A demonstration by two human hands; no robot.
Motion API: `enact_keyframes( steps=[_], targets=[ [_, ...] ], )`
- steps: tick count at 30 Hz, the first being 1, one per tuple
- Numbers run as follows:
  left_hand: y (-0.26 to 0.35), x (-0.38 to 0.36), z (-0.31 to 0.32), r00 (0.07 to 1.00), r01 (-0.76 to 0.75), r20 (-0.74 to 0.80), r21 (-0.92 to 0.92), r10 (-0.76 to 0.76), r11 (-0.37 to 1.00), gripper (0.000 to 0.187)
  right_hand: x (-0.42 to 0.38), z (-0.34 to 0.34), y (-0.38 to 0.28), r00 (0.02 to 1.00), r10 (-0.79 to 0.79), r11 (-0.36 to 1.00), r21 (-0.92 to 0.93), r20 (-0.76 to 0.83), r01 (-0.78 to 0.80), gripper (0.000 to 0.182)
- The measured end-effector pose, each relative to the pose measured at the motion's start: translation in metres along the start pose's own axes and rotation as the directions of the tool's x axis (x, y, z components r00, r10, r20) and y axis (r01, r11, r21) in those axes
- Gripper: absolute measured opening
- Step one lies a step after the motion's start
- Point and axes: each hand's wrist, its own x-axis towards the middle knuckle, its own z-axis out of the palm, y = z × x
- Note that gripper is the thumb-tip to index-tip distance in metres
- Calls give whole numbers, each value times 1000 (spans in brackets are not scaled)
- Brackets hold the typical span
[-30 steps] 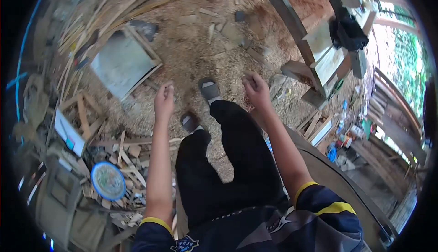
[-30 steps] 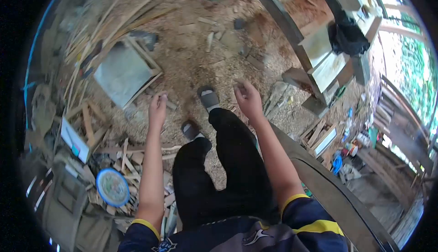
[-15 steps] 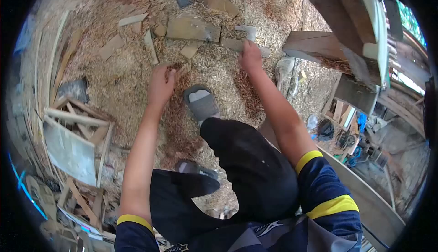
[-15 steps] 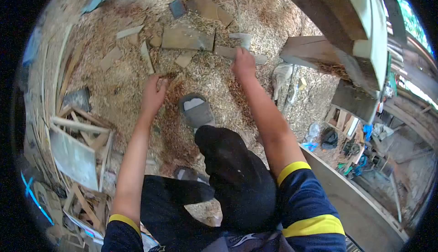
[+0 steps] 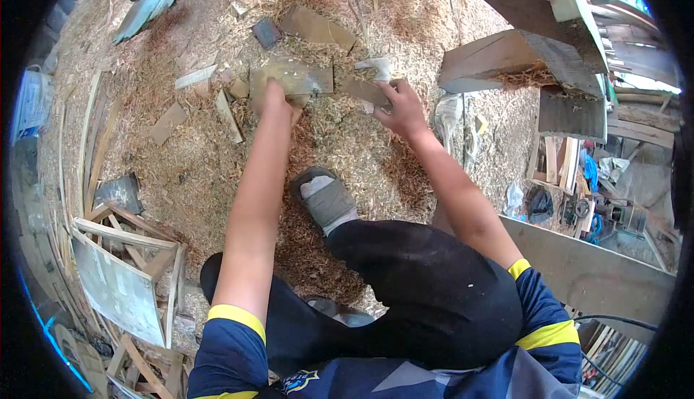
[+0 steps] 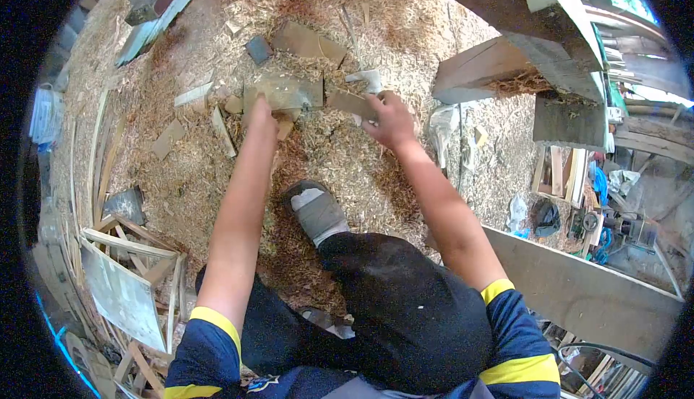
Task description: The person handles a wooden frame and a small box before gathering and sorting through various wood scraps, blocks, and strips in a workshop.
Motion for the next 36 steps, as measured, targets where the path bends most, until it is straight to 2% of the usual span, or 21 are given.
enact_keyframes(
  steps=[1, 2, 3, 7, 9, 13, 15, 16, 18, 19, 21, 22, 24, 25, 27, 28, 30, 32, 34, 35, 36],
  targets=[
    [8, -9, 7, 1000, -3, 1, -2, 3, 1000, 42, -1, 2, -5, 1000, 22, 998, 51, 14, -23, 60],
    [16, -18, 12, 993, 53, 108, 4, -53, 999, 43, -2, 6, -10, 999, 45, 993, 103, 31, -48, 60],
    [19, -18, 13, 971, 107, 211, 16, -108, 994, 45, -1, 7, -16, 999, -14, 989, 149, -39, 19, 58],
    [23, 1, 10, 952, 110, 295, -68, -86, 992, 45, 5, 15, -33, 998, 57, 978, 197, 41, -64, 59],
    [27, 20, 7, 933, 120, 353, -121, -70, 985, 44, 11, 20, -35, 1000, 10, 974, 227, -20, -5, 60],
    [25, 78, 1, 897, 144, 440, -199, -43, 969, 44, 19, 16, -48, 996, 40, 961, 276, -83, -16, 60],
    [10, 114, -4, 915, -204, 327, -135, 238, 970, 41, 22, 9, -55, 989, 148, 912, 389, -21, -128, 59],
    [13, 96, -5, 915, -203, 326, -141, 239, 969, 41, 21, 10, -56, 990, 143, 914, 387, -20, -124, 59],
    [19, 46, -11, 902, -431, 102, 221, 419, 875, 41, 21, 9, -56, 985, 163, 904, 409, -56, -126, 58],
    [29, 7, -19, 902, -432, 97, 219, 421, 875, 41, 21, 6, -59, 986, 158, 904, 410, -54, -122, 58],
    [48, -66, -46, 718, -668, 238, 499, 653, 552, 43, 21, -3, -70, 958, 281, 863, 423, 51, -275, 56],
    [51, -69, -61, 717, -665, 230, 506, 658, 549, 43, 21, -7, -77, 959, 276, 860, 431, 59, -274, 56],
    [72, -73, -93, 736, -675, 337, 293, 588, 677, 43, 23, -10, -92, 966, 240, 843, 474, 94, -255, 57],
    [82, -71, -109, 728, -685, 329, 297, 602, 665, 43, 25, -4, -98, 969, 229, 837, 490, 93, -245, 57],
    [95, -66, -140, 860, -479, 296, 187, 415, 858, 41, 30, 10, -114, 999, 44, 883, 467, -13, -33, 60],
    [98, -75, -151, 854, -494, 289, 190, 432, 849, 41, 35, 7, -129, 999, 36, 875, 483, -19, -22, 60],
    [101, -87, -173, 885, -414, 316, 198, 342, 888, 42, 42, 4, -161, 996, -40, 865, 501, 82, -6, 60],
    [100, -83, -191, 879, -414, 328, 168, 345, 895, 44, 45, 9, -191, 995, -94, 830, 554, 42, 55, 59],
    [96, -93, -198, 853, -476, 389, 304, 348, 826, 55, 44, 11, -221, 991, -86, 735, 678, 101, -6, 58],
    [93, -81, -205, 856, -491, 358, 338, 373, 803, 59, 42, 16, -231, 978, -119, 769, 639, 170, -18, 54],
    [95, -83, -208, 857, -491, 353, 335, 376, 804, 59, 36, 29, -239, 977, -125, 768, 640, 172, -14, 54]
  ],
)
